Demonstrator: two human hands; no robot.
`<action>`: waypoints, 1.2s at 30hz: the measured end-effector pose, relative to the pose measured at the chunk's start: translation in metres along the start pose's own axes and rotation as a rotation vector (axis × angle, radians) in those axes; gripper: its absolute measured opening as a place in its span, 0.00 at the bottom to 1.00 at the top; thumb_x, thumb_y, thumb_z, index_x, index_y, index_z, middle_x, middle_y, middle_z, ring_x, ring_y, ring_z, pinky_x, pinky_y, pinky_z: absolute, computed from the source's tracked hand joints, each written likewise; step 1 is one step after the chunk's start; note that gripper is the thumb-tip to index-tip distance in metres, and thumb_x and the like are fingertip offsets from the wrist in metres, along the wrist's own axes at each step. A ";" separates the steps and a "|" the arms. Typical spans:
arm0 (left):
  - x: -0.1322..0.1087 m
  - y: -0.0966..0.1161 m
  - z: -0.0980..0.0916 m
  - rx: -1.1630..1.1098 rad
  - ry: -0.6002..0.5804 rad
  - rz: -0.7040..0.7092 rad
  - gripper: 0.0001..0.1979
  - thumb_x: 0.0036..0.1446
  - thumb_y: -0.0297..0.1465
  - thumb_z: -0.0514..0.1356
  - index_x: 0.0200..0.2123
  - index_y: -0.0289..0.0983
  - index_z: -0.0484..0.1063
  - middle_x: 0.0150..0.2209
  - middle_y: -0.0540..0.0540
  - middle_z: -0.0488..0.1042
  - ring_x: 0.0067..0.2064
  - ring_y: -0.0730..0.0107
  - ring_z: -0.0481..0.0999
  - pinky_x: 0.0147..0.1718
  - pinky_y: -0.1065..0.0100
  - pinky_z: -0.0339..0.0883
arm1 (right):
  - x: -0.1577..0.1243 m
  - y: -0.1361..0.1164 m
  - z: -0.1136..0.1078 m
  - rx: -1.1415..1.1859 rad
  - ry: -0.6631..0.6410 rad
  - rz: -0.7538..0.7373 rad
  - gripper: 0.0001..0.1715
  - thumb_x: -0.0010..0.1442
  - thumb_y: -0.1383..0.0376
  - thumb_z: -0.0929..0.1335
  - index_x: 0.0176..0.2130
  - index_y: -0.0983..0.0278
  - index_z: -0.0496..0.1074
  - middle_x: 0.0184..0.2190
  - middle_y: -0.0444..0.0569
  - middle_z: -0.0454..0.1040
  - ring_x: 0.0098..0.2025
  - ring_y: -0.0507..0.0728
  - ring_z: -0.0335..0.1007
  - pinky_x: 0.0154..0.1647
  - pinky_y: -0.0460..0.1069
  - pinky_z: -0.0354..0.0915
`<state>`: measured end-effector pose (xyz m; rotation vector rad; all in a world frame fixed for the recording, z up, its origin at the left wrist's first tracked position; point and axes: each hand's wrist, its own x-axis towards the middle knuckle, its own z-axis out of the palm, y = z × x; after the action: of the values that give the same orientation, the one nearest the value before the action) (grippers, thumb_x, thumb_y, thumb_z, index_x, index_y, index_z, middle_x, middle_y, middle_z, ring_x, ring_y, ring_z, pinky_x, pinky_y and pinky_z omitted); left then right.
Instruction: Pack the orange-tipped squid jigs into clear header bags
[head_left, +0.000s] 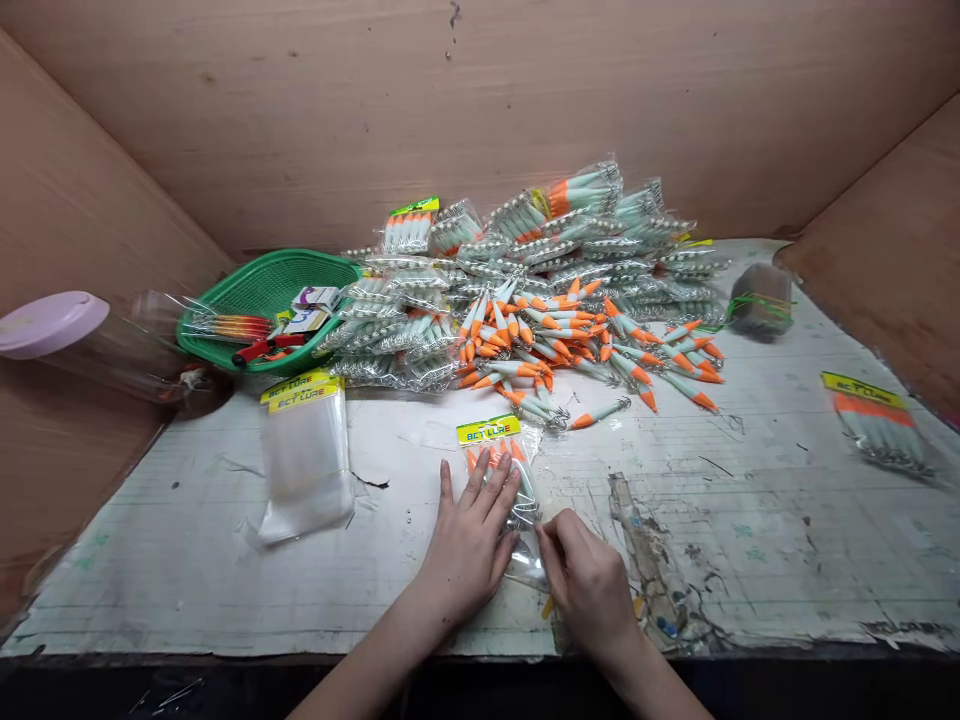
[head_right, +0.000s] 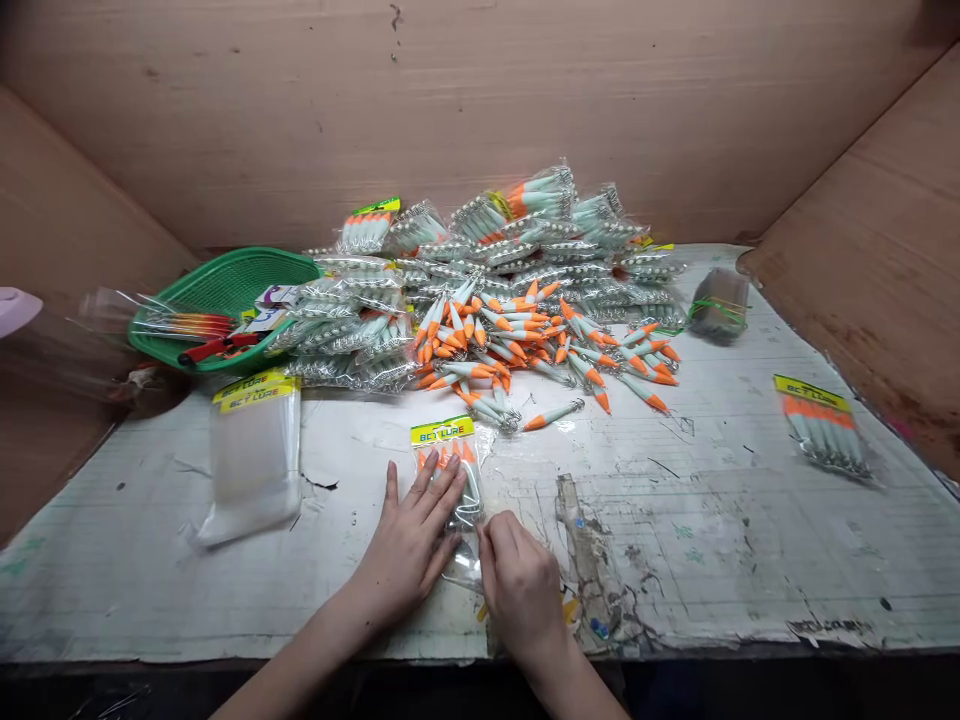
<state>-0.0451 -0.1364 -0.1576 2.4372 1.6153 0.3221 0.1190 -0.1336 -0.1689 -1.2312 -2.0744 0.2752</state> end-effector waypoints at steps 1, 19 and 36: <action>-0.002 0.001 0.003 0.017 0.042 -0.019 0.33 0.60 0.27 0.51 0.66 0.35 0.42 0.67 0.36 0.46 0.69 0.49 0.35 0.60 0.35 0.33 | 0.001 0.000 -0.001 -0.014 -0.007 0.007 0.10 0.64 0.71 0.60 0.30 0.62 0.61 0.21 0.42 0.64 0.21 0.50 0.63 0.23 0.45 0.57; 0.000 0.004 0.010 0.086 0.083 -0.007 0.28 0.61 0.30 0.51 0.64 0.38 0.51 0.66 0.42 0.51 0.67 0.49 0.46 0.60 0.38 0.43 | 0.008 0.006 -0.001 -0.024 -0.085 -0.001 0.12 0.64 0.72 0.58 0.29 0.61 0.60 0.26 0.45 0.62 0.28 0.52 0.61 0.29 0.46 0.59; 0.003 0.008 0.008 0.016 0.199 -0.110 0.26 0.61 0.27 0.50 0.62 0.32 0.55 0.64 0.41 0.57 0.67 0.50 0.49 0.60 0.39 0.48 | 0.014 0.000 0.007 -0.168 -0.035 0.055 0.09 0.61 0.72 0.58 0.29 0.61 0.58 0.25 0.45 0.64 0.27 0.54 0.62 0.28 0.48 0.57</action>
<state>-0.0349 -0.1371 -0.1631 2.3813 1.8297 0.5514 0.1100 -0.1208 -0.1674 -1.3933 -2.1312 0.1504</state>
